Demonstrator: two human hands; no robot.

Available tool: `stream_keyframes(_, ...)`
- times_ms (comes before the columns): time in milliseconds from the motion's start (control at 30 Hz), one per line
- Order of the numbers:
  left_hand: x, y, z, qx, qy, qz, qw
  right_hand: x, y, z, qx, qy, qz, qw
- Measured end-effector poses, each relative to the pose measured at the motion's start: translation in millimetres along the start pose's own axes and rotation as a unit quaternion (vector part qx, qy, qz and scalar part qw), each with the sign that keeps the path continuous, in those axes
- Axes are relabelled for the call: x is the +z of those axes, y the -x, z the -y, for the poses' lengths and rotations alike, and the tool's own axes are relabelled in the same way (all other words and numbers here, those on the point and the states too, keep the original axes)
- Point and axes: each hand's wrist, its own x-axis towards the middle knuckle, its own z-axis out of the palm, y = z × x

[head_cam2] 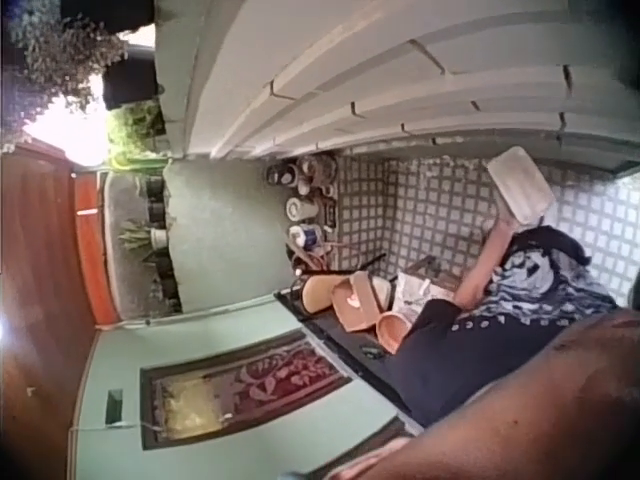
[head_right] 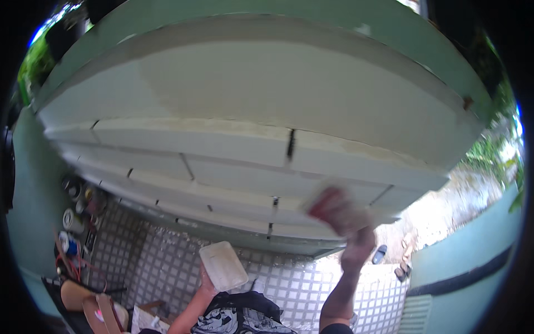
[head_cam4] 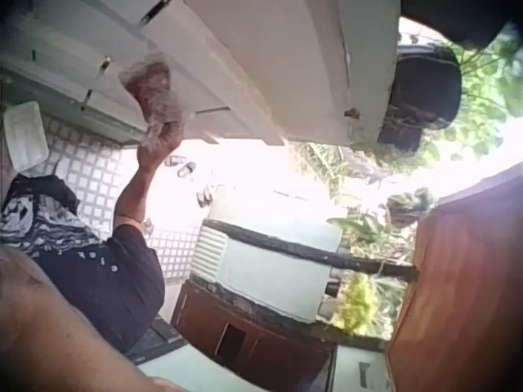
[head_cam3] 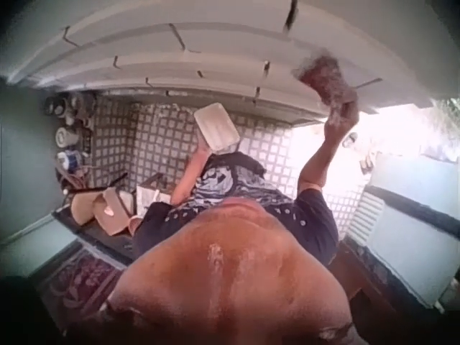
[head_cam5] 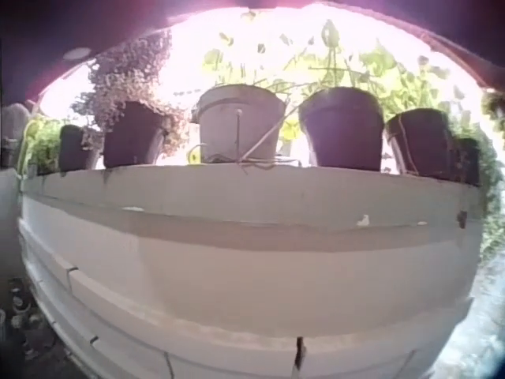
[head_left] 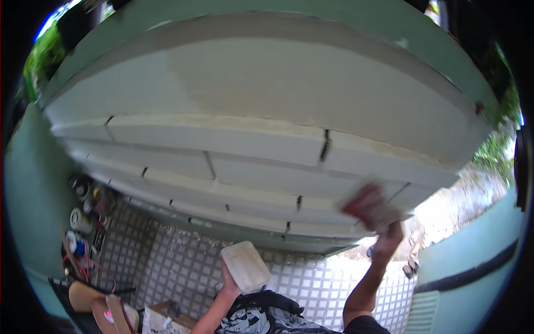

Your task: Apply putty to a wall using a spatula/putty knife.

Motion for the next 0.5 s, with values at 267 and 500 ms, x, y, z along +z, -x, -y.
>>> stream_keyframes(267,13.6,6.4,-16.9,-0.060,0.077,0.082,0.992,115.4,89.3,28.1,-0.064,0.041,0.364,0.928)
stream_keyframes(500,4.2,20.0,-54.9,-0.046,0.055,0.104,0.992,151.9,135.4,43.3,-0.107,-0.024,0.433,0.895)
